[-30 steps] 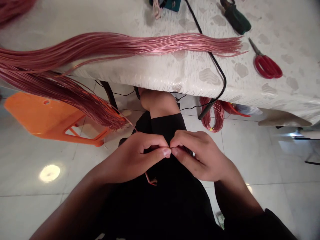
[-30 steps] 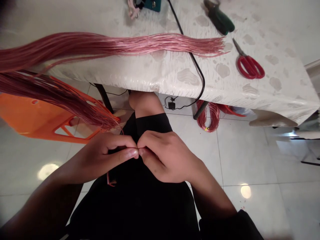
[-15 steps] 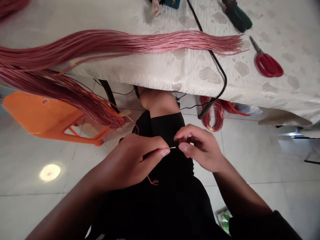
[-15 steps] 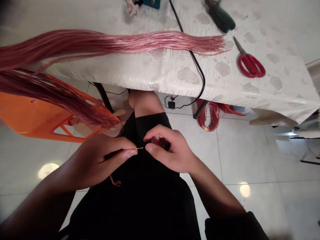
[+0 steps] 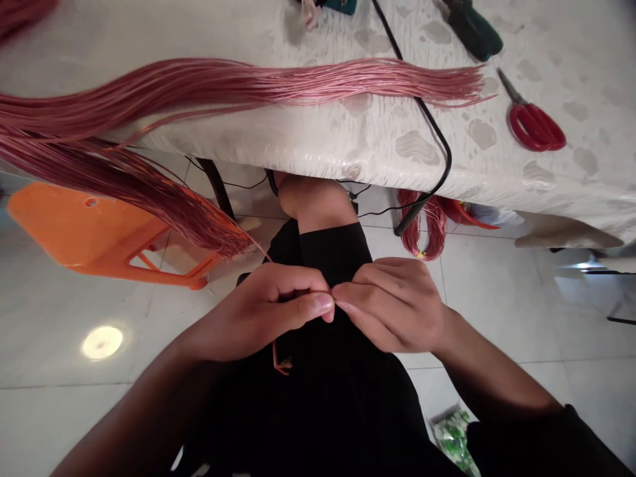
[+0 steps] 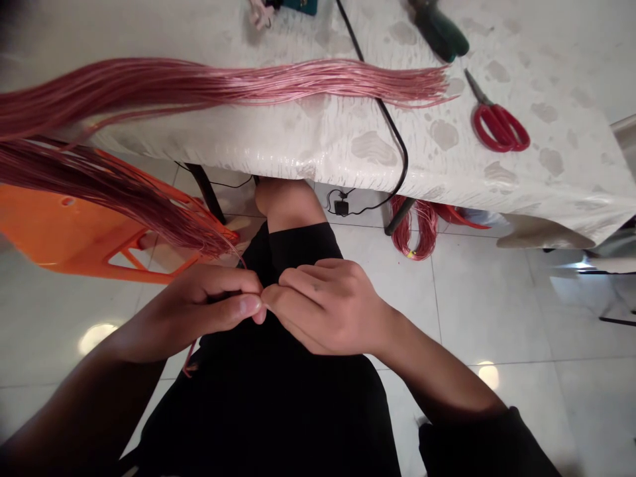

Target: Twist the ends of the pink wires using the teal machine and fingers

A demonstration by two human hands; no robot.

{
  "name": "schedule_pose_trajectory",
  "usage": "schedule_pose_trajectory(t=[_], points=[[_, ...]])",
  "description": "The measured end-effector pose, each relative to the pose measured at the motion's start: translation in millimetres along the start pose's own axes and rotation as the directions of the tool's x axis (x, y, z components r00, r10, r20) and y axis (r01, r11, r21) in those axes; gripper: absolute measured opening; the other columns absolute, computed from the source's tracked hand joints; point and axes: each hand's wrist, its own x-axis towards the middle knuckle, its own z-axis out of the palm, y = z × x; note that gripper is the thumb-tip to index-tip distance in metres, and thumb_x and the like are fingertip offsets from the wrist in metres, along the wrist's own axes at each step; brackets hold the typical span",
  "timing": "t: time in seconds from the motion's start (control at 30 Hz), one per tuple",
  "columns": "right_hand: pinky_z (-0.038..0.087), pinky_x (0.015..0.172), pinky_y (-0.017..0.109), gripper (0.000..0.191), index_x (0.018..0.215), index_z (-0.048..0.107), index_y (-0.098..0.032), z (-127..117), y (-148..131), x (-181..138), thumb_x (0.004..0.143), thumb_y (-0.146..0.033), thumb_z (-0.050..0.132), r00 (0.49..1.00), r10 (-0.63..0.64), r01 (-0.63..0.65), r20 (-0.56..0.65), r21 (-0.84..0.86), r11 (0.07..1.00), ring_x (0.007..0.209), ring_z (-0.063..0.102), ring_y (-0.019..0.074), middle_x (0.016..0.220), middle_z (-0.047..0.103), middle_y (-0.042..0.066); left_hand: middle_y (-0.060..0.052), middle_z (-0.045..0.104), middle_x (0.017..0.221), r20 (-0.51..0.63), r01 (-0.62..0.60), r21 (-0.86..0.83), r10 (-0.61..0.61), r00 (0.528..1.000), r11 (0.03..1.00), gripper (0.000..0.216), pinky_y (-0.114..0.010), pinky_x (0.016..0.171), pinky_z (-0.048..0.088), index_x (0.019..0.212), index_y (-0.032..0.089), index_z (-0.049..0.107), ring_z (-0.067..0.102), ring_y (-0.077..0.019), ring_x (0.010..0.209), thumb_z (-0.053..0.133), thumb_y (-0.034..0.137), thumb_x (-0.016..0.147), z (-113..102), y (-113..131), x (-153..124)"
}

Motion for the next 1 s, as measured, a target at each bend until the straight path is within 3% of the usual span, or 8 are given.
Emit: schedule_pose_trajectory(t=[0.1,0.2,0.37,0.43,0.53,0.63,0.73,1.0], points=[[0.037,0.049,0.026,0.012,0.085,0.063,-0.02,-1,-9,7,0.093,-0.012,0.058,0.946,0.323,-0.321,0.036,0.253,0.913,0.052,0.047,0.0086,0.064,0.056,-0.004,0.007,0.053,0.059,-0.082,-0.005,0.141,0.017,0.997,0.99,0.025,-0.02,0.051,0.035,0.08,0.018,0.07,0.049,-0.0069,0.054,0.054,0.025,0.098,4,0,-1],[0.034,0.042,0.02,0.014,0.076,0.062,-0.019,-1,-10,11,0.09,-0.017,0.063,0.754,0.604,-0.633,0.259,0.531,0.563,0.046,0.044,0.0064,0.056,0.05,-0.007,0.006,0.054,0.059,-0.101,-0.119,0.38,0.169,0.98,0.917,0.027,-0.023,0.054,0.034,0.077,0.017,0.064,0.05,-0.0069,0.054,0.052,0.023,0.1,6,-2,-4],[0.029,0.031,0.017,0.01,0.078,0.064,-0.018,10,1,1,0.086,-0.023,0.067,0.497,0.451,-0.682,0.741,0.655,-0.326,0.031,0.029,0.0043,0.045,0.037,-0.014,0.005,0.044,0.059,0.019,-0.326,0.673,0.425,0.905,0.664,0.026,-0.031,0.053,0.025,0.07,0.017,0.055,0.038,-0.0096,0.053,0.049,0.012,0.095,3,-5,-7],[0.03,0.029,0.017,0.009,0.078,0.064,-0.018,13,3,-4,0.084,-0.023,0.069,0.474,0.377,-0.638,0.796,0.606,-0.476,0.032,0.025,0.004,0.048,0.033,-0.014,0.004,0.045,0.059,0.04,-0.336,0.669,0.419,0.907,0.663,0.026,-0.032,0.053,0.025,0.07,0.017,0.055,0.037,-0.0098,0.053,0.048,0.012,0.095,2,-6,-8],[0.035,0.034,0.018,0.012,0.084,0.066,-0.017,10,1,-8,0.09,-0.028,0.068,0.521,0.509,-0.662,0.685,0.701,-0.265,0.035,0.036,0.0054,0.051,0.039,-0.012,0.005,0.049,0.058,0.011,-0.287,0.559,0.339,0.941,0.778,0.03,-0.028,0.054,0.03,0.072,0.017,0.057,0.043,-0.0081,0.053,0.048,0.017,0.1,1,-6,-9],[0.043,0.046,0.021,0.009,0.098,0.068,-0.019,1,-2,-9,0.095,-0.027,0.067,0.703,0.666,-0.611,0.251,0.692,0.385,0.048,0.05,0.0076,0.06,0.051,-0.008,0.006,0.057,0.06,-0.063,-0.196,0.443,0.249,0.966,0.875,0.027,-0.024,0.055,0.035,0.081,0.017,0.064,0.051,-0.0067,0.054,0.049,0.023,0.102,3,-4,-10],[0.047,0.054,0.024,0.02,0.114,0.066,-0.02,-2,0,-9,0.094,-0.021,0.068,0.927,0.374,-0.341,-0.025,0.356,0.87,0.06,0.056,0.01,0.072,0.059,-0.004,0.006,0.061,0.062,-0.093,-0.155,0.333,0.196,0.976,0.93,0.025,-0.021,0.055,0.037,0.083,0.017,0.067,0.053,-0.006,0.054,0.051,0.024,0.101,5,-1,-8],[0.041,0.047,0.03,0.01,0.102,0.068,-0.021,4,10,-9,0.098,-0.016,0.06,0.991,-0.129,0.121,-0.033,-0.195,0.973,0.054,0.052,0.0116,0.069,0.064,-0.003,0.01,0.055,0.06,-0.061,-0.153,0.14,0.163,0.985,0.978,0.022,-0.016,0.052,0.035,0.082,0.02,0.071,0.047,-0.0038,0.054,0.055,0.017,0.098,4,3,-4]])
